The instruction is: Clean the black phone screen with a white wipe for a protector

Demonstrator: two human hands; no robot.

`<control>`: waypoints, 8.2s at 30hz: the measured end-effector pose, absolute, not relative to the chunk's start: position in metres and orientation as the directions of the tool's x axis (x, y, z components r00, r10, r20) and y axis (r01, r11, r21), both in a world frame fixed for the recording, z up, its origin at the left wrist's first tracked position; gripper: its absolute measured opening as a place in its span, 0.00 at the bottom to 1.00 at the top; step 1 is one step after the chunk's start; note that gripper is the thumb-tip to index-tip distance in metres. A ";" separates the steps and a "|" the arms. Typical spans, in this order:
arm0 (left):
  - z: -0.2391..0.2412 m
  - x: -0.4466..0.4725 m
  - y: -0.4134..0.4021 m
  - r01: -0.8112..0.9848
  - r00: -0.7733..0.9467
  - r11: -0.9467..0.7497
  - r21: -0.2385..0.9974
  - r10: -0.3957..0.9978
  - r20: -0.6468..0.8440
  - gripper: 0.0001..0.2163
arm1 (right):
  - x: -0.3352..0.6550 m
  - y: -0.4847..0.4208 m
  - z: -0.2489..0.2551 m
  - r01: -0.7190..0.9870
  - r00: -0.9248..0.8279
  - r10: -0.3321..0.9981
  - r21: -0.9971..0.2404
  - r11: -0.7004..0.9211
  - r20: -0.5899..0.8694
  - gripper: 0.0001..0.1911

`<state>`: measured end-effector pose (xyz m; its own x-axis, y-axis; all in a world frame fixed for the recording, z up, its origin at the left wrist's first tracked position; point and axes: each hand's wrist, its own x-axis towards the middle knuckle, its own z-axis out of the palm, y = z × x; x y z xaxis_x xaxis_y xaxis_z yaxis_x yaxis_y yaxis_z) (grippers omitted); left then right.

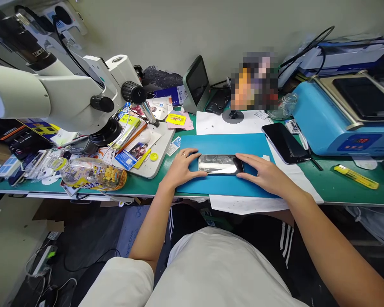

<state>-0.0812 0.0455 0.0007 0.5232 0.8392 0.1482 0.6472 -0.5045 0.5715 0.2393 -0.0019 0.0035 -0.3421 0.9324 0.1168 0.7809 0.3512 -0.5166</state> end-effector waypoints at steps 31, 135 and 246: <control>0.003 -0.078 0.044 0.683 0.472 -0.447 0.578 0.874 0.117 0.38 | 0.228 0.029 0.024 0.829 0.068 0.955 -0.549 0.108 0.289 0.27; 0.000 -0.082 0.044 0.641 0.516 -0.512 0.572 0.839 0.173 0.33 | 0.183 -0.026 0.007 0.923 -0.368 0.928 -0.102 0.372 0.058 0.43; 0.001 -0.083 0.045 0.604 0.518 -0.525 0.599 0.830 0.206 0.41 | 0.106 -0.027 0.017 0.813 -0.562 0.824 -0.136 0.566 0.067 0.38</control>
<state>-0.0830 0.0452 0.0006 0.5175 0.8304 0.2064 0.6039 -0.5254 0.5994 0.1056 -0.0268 0.0170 -0.5621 0.8244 0.0666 0.8134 0.5656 -0.1360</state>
